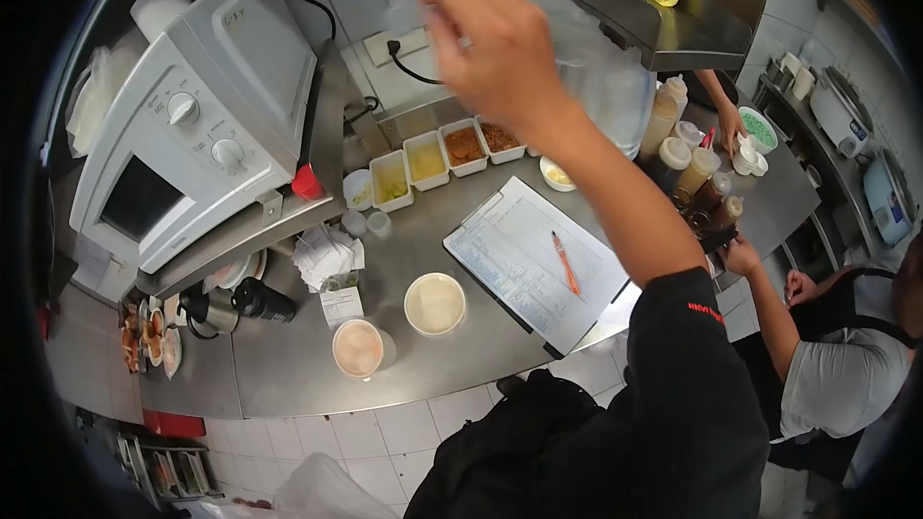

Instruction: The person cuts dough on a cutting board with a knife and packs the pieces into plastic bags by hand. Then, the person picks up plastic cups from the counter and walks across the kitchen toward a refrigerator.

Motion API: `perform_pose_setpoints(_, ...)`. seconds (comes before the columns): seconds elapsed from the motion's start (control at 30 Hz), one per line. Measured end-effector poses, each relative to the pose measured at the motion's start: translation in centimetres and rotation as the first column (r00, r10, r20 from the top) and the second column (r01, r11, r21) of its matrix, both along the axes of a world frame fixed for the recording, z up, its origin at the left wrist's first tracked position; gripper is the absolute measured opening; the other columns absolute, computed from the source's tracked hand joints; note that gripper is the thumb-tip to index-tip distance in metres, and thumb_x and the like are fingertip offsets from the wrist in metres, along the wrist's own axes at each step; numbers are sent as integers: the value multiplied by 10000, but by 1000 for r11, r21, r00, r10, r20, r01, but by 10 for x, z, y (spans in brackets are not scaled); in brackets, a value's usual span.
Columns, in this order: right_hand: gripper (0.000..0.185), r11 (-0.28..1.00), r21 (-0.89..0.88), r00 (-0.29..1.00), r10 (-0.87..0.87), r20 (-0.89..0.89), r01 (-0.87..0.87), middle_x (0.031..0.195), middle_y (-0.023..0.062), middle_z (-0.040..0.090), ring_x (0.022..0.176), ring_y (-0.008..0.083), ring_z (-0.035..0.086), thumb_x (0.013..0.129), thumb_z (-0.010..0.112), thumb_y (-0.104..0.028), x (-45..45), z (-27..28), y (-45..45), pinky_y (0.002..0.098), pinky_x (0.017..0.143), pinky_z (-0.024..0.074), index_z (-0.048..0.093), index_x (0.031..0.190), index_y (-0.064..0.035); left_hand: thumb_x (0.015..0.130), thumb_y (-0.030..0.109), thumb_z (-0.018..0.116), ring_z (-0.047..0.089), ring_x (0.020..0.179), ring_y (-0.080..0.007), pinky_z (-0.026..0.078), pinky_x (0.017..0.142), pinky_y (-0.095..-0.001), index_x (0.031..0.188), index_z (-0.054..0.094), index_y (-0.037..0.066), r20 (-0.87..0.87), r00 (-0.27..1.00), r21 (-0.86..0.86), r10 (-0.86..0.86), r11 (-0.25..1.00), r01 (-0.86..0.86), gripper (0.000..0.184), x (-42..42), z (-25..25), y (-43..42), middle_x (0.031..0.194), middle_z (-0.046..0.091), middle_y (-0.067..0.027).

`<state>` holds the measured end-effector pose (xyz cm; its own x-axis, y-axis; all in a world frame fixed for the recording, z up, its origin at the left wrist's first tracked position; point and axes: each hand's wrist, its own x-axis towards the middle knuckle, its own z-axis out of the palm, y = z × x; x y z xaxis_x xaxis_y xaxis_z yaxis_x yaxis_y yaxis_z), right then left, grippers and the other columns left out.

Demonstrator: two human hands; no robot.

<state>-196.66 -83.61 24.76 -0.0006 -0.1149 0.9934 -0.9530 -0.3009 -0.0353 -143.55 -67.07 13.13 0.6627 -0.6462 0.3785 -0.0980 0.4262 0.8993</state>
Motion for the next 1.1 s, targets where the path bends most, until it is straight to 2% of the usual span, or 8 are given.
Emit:
perform_pose_setpoints(0.1,94,848,311,901,423,92,-430,769,112,656,648,274,636,816,647,-72,78,25,47,367,621,500,649,895,-21,897,398,601,627,980,-321,558,792,-513,1370,454,-40,268,878,138,-398,917,374,661,-5,18,-25,1235,557,-301)
perform_pose_setpoints(0.2,120,341,592,532,828,179,-730,697,176,639,658,370,635,784,609,-72,141,20,60,441,620,492,671,874,-22,756,289,779,575,967,-107,465,821,-239,1370,438,-29,315,840,-93,-442,866,491,771,-132,56,-44,1266,579,-103)
perform_pose_setpoints(0.27,127,-109,635,212,888,408,-765,804,124,642,748,337,612,789,609,-19,179,13,60,401,674,492,626,915,-10,701,277,817,577,895,-108,465,766,-242,1336,470,-42,445,775,-20,-449,860,510,791,-137,48,-44,1244,577,-93)
perform_pose_setpoints(0.37,143,-265,620,59,891,450,-739,894,128,651,739,322,619,811,626,-17,224,-7,60,382,674,503,634,953,-6,738,181,787,586,816,-115,465,729,-254,1180,586,-58,425,748,198,-509,859,472,541,-116,36,-33,1078,635,-82)
perform_pose_setpoints(0.5,299,-322,527,120,757,642,-787,1131,129,646,790,240,651,793,730,-2,254,-5,73,322,727,546,668,1085,-11,764,94,765,597,788,-121,477,730,-270,998,673,-73,83,907,282,-412,883,376,301,-79,33,6,908,679,-76)
perform_pose_setpoints(0.63,437,5,582,315,845,432,-813,1269,133,621,997,226,654,769,765,-23,288,-11,73,330,839,538,656,1193,-28,831,130,702,608,833,-129,484,727,-271,1096,631,-54,-196,961,142,-194,964,223,330,-4,24,59,943,660,-66)
perform_pose_setpoints(0.97,604,-812,101,9,117,993,-575,1370,153,529,1214,219,542,956,623,-229,521,-114,128,359,1044,419,386,1452,19,964,174,568,658,971,-222,558,846,-367,1256,534,-32,-772,628,-236,-101,962,-135,359,200,-29,233,1105,653,-125)
perform_pose_setpoints(1.1,590,-860,-129,-38,-127,991,-493,1273,129,584,1118,196,588,966,616,-318,620,-114,177,327,960,469,435,1406,31,957,200,589,660,965,-211,556,845,-356,1209,576,-18,-797,604,-164,-8,965,-204,334,256,-56,280,1093,663,-117)
